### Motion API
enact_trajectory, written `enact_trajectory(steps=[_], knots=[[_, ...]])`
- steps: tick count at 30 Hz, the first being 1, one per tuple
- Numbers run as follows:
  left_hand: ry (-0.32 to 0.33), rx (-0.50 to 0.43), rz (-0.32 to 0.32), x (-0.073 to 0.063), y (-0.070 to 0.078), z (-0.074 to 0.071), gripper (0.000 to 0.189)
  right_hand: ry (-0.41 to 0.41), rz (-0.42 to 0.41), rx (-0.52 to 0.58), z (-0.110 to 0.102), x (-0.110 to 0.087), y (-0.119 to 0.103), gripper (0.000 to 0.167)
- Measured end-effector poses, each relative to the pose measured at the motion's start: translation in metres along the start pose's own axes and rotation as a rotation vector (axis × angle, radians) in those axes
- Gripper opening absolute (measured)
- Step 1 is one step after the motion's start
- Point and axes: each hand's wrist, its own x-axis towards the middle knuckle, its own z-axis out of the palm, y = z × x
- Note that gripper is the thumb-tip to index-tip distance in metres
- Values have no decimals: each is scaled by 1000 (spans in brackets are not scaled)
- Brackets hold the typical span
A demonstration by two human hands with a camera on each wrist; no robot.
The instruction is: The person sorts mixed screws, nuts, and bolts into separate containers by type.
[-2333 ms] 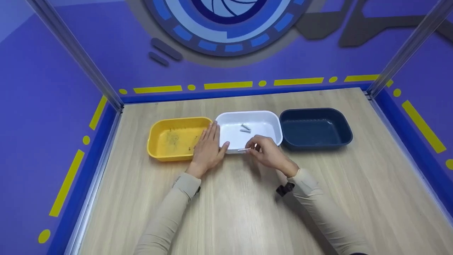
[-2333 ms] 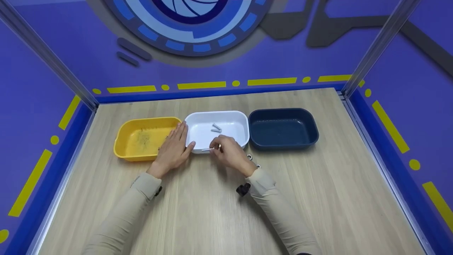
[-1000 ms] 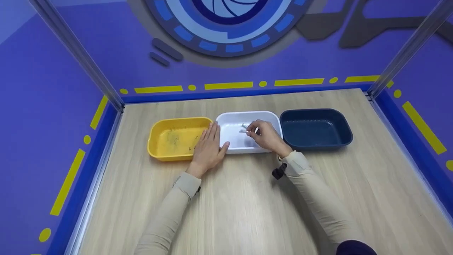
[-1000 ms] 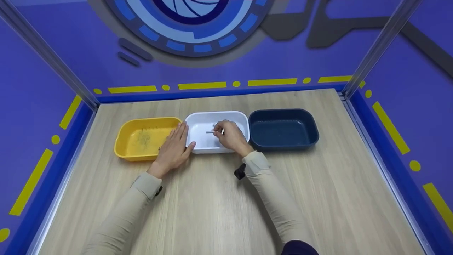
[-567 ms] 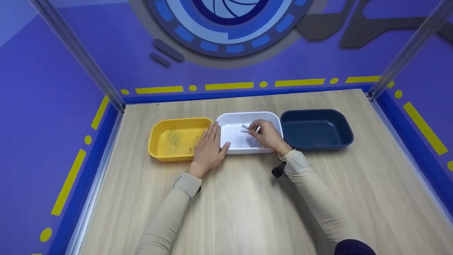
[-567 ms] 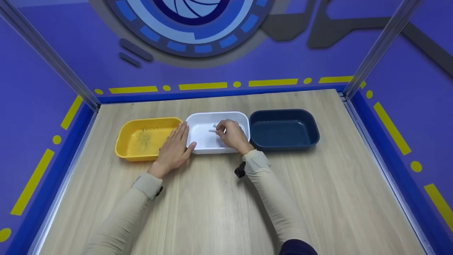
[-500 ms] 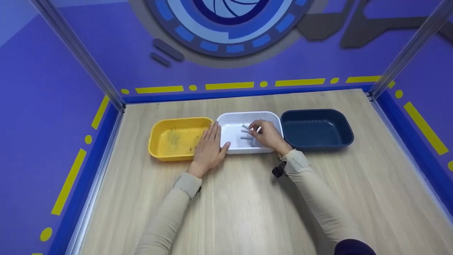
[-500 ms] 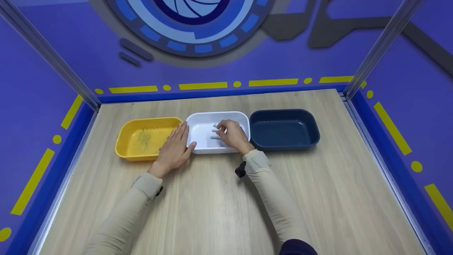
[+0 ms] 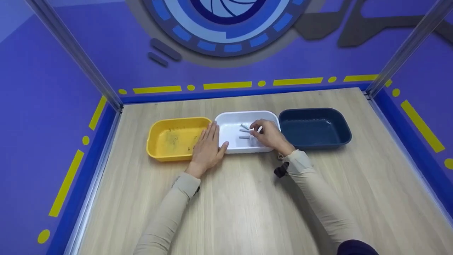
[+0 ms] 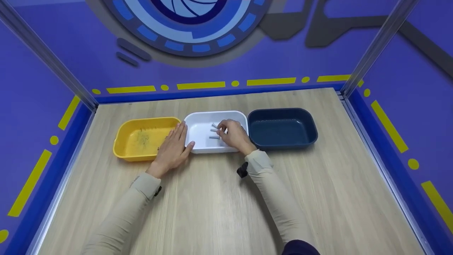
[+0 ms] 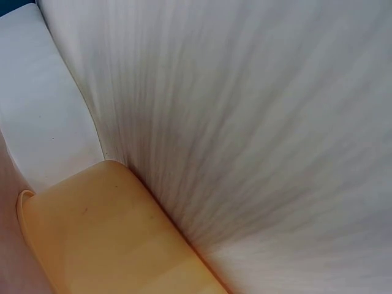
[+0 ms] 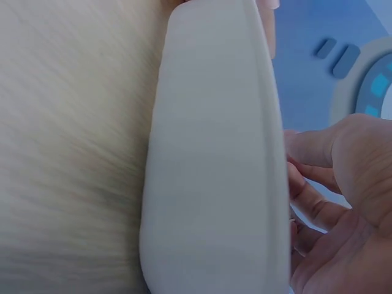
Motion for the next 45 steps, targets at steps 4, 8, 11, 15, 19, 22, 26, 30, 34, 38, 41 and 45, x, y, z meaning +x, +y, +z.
enact_trajectory(steps=[4,8,11,15,19,22,26,30,34,38,41,45], knots=[[3,-5,4,-1,-2,-1,82,5,8,5,-7,-4,-3,14],[-2,7,-5,-3,-4,-2,83,-2,19,-15,-15,-9,-8,17],[-6,23,-19,-4,-6,-3,83,-3,13,-30,-21,-13,-12,19],[-6,32,-25,-4,-6,-3,83,12,-8,-39,-30,-18,-13,19],[1,17,-6,-2,-4,-4,83,39,-26,-44,-40,-25,-9,17],[-7,17,2,0,-3,-3,84,59,-31,-47,-47,-32,-5,18],[-13,32,4,0,-2,-2,84,82,-32,-43,-57,-43,2,18],[-6,32,5,0,0,-3,83,122,-58,-33,-71,-54,10,16],[-21,24,2,-1,3,-5,82,175,-78,-44,-87,-66,20,14],[-12,0,6,-1,9,-8,79,208,-79,-61,-99,-77,32,15],[3,-22,7,-1,17,-10,77,216,-79,-79,-104,-86,43,14],[13,-48,8,-2,31,-14,74,230,-69,-101,-107,-97,57,14]])
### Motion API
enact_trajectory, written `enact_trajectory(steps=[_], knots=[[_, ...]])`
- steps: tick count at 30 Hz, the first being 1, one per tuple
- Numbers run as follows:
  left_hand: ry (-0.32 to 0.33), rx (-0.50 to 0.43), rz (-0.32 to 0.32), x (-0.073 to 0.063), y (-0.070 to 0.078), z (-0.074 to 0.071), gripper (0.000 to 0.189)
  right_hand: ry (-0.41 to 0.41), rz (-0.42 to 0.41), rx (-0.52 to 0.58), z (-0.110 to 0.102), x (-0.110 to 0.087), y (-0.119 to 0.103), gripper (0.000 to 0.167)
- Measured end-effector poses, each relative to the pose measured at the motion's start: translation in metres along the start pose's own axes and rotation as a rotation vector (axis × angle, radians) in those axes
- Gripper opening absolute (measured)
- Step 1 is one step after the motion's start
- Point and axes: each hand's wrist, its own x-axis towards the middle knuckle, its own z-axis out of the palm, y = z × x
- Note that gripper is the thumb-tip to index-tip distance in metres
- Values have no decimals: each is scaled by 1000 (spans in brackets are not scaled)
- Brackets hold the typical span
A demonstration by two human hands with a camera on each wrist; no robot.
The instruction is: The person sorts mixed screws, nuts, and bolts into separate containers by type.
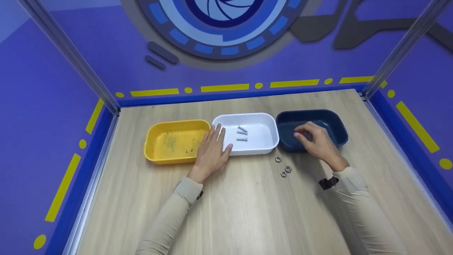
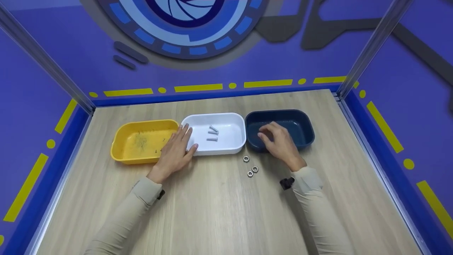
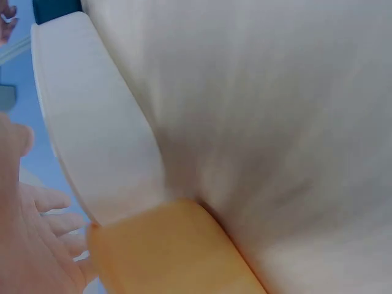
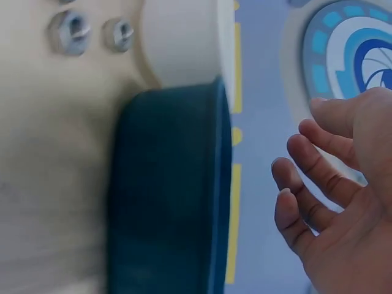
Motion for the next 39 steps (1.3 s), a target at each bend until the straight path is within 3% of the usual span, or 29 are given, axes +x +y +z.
enact_trajectory(steps=[6,12,17,30,39], knots=[[-1,-81,33,-2,18,1,77,43,-7,-48,-9,-17,19,13],[62,-124,75,-7,33,5,74,74,-16,-106,-27,-21,35,18],[104,-160,114,-10,47,12,68,73,24,-141,-40,-27,48,26],[160,-183,219,-23,72,25,61,47,106,-187,-56,-38,77,51],[208,-182,295,-29,94,34,60,-25,177,-257,-63,-43,88,73]])
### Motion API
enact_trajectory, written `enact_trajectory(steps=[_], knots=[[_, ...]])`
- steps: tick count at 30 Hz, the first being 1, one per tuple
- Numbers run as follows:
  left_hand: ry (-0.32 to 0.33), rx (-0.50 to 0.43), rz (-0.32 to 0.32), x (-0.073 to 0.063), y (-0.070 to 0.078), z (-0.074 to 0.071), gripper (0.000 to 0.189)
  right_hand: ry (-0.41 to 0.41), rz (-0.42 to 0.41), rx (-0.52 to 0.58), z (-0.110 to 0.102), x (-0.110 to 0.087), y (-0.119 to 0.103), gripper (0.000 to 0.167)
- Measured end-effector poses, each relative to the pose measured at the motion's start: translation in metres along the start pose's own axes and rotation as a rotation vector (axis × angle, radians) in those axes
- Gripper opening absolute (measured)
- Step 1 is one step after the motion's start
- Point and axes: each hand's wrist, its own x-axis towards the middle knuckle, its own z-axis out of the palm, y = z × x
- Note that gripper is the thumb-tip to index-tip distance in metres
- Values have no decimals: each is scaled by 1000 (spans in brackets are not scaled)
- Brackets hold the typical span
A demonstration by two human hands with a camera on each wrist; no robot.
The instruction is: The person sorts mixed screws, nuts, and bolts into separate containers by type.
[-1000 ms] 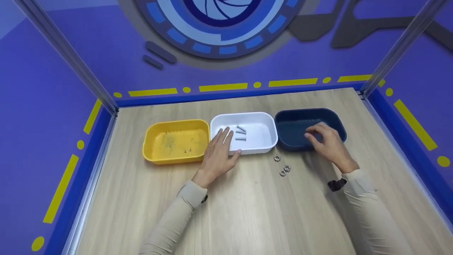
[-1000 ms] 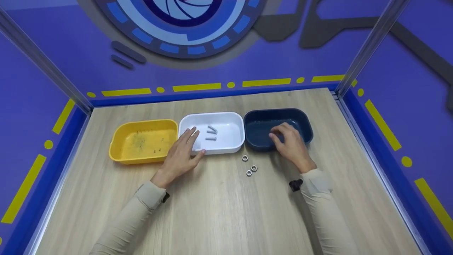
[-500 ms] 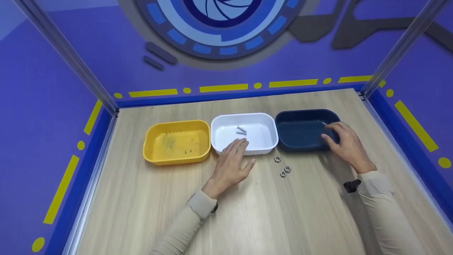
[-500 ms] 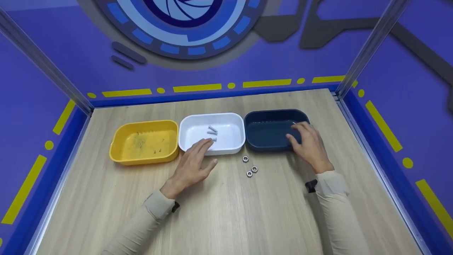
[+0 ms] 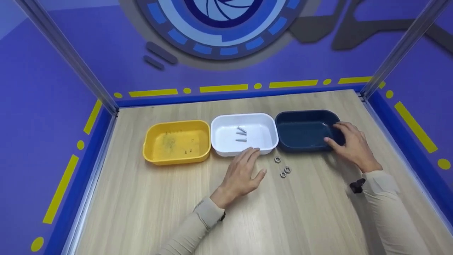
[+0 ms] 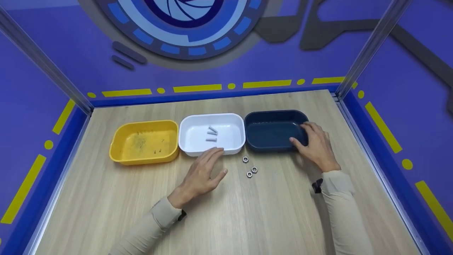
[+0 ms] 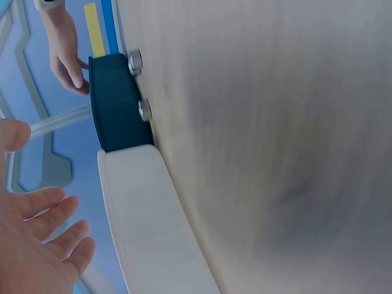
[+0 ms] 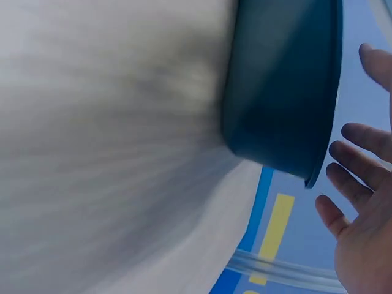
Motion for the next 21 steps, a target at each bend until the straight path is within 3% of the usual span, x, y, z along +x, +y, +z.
enact_trajectory(steps=[5,13,21], knots=[[13,8,46,2,13,9,56,-14,-21,-42,1,-2,9,79],[-25,8,129,8,34,24,51,-69,-14,-44,-1,-6,24,85],[-46,-10,150,13,36,41,47,-146,35,-32,2,-10,32,85]])
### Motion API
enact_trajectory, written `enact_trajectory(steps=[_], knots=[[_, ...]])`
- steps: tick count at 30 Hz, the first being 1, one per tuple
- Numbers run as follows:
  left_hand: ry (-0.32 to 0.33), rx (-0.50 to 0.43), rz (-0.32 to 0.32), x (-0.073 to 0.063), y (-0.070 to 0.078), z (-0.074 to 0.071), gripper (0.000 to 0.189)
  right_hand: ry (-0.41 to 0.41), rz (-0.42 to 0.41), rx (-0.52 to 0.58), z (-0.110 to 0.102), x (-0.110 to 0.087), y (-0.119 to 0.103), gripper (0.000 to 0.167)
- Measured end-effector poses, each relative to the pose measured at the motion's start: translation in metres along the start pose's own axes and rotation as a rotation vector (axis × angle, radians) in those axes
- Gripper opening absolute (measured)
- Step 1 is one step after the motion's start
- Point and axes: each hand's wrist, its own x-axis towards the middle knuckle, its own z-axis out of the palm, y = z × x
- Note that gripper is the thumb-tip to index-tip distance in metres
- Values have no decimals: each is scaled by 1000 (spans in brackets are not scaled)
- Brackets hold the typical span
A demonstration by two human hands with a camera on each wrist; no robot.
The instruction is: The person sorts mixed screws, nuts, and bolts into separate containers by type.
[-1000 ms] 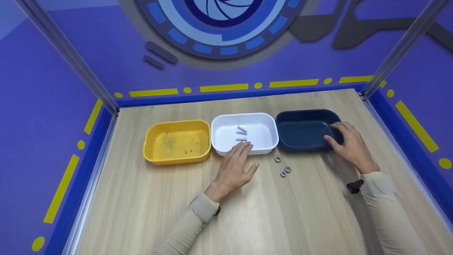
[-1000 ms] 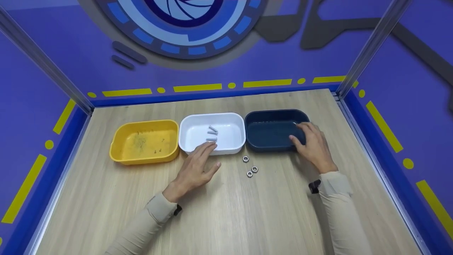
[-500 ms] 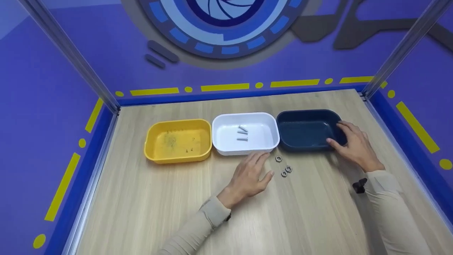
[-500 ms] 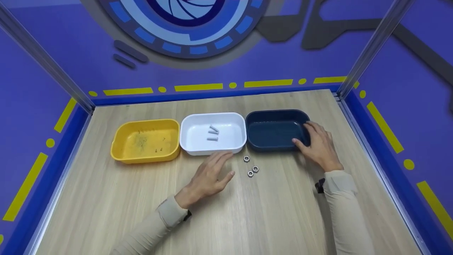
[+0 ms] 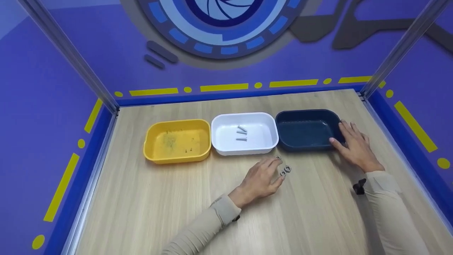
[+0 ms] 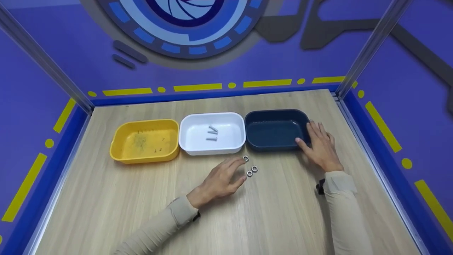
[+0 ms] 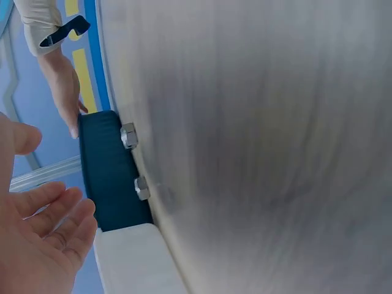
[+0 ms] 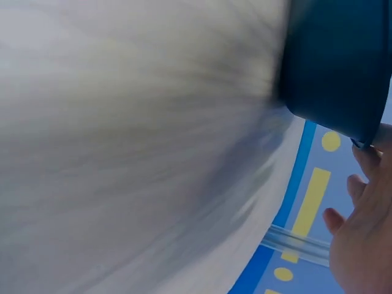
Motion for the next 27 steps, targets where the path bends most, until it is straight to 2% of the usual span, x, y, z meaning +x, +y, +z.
enact_trajectory(steps=[4,11,14,21,27], knots=[[-14,-20,-11,3,-1,6,44,-19,-7,-13,3,-2,2,83],[-111,-94,-114,11,-2,10,38,-36,-14,-42,4,2,0,81],[-134,-113,-152,14,-3,12,36,-44,-17,-42,4,4,-1,82],[-173,-124,-181,18,-5,15,35,-50,-15,-40,5,2,-2,83],[-248,-173,-256,20,-4,22,35,-89,-3,-28,2,2,-1,84]])
